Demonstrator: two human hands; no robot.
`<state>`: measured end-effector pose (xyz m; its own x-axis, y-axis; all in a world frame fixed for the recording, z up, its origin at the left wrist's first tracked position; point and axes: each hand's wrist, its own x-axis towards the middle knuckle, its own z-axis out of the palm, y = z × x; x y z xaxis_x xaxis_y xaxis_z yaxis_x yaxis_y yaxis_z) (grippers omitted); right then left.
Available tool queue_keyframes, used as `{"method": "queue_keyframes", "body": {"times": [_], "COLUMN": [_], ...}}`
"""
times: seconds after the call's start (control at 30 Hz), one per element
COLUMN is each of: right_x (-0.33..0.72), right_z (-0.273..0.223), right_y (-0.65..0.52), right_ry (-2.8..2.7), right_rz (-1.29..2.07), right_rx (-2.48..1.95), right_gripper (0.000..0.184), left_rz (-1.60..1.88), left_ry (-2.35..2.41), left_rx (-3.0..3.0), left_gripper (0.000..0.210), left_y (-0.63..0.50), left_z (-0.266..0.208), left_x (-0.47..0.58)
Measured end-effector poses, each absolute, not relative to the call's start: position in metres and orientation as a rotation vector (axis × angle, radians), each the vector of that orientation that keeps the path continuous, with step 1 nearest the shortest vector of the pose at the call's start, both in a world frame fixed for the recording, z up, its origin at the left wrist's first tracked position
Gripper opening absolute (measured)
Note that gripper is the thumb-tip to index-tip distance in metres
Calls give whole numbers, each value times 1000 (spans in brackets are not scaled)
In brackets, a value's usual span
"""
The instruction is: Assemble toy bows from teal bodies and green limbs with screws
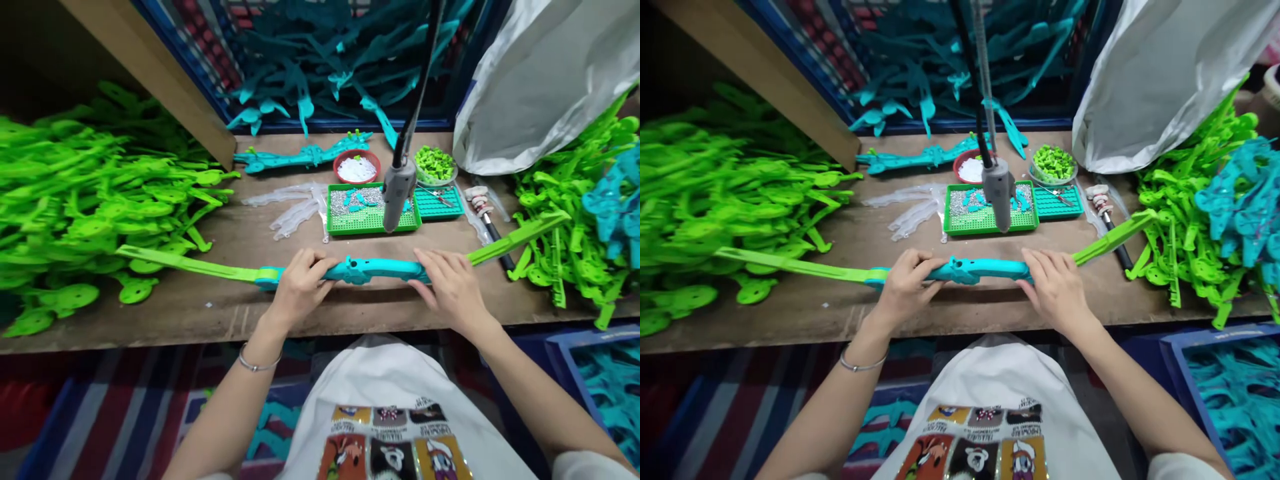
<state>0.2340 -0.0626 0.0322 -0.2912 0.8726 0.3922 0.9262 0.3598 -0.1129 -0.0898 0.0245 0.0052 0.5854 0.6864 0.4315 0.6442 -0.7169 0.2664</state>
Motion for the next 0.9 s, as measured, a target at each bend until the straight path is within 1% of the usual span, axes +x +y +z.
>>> {"method": "queue_keyframes", "body": {"times": [0.07, 0.1, 0.13, 0.23, 0.27, 0.3, 0.4, 0.43, 0.53, 0.6, 0.67, 0.73, 0.8, 0.9], "right_x": [224, 221, 219, 217, 218, 219, 220, 219, 214, 210, 211, 217, 231, 260], "right_z": [23, 18, 13, 6, 5, 6, 7, 6, 3, 1, 5, 12, 18, 14], "right_y": [-56, -54, -53, -54, -55, -56, -58, -58, -56, -55, -58, -70, -89, -116], "right_ry": [-2312, -2328, -2332, -2300, -2289, -2280, -2245, -2229, -2179, -2150, -2138, -2114, -2005, -1490], "right_rz": [-189, -179, -161, -50, 8, 68, 193, 204, 178, 166, 186, 169, 27, -292], "right_rx": [-1552, -1539, -1528, -1489, -1468, -1446, -1406, -1407, -1436, -1444, -1407, -1336, -1283, -1287], "right_gripper": [40, 34, 31, 29, 30, 30, 30, 29, 27, 28, 35, 47, 54, 51], "left_rz": [732, 673, 616, 572, 599, 624, 594, 571, 586, 619, 617, 600, 583, 532], "left_ry": [1185, 1197, 1200, 1159, 1146, 1135, 1113, 1107, 1108, 1097, 1072, 1049, 1050, 1088], "left_rx": [2716, 2703, 2677, 2583, 2577, 2595, 2716, 2751, 2800, 2814, 2825, 2835, 2845, 2865], "left_gripper": [22, 23, 29, 66, 71, 69, 35, 30, 29, 27, 25, 26, 25, 24], "left_y": [21, 17, 14, 2, -2, -4, -7, -6, -3, 0, 2, 3, 2, -1], "left_z": [6, 8, 13, 30, 35, 39, 43, 41, 33, 28, 26, 25, 28, 36], "left_x": [-90, -89, -86, -68, -60, -51, -26, -21, -15, -15, -16, -17, -17, -17]}}
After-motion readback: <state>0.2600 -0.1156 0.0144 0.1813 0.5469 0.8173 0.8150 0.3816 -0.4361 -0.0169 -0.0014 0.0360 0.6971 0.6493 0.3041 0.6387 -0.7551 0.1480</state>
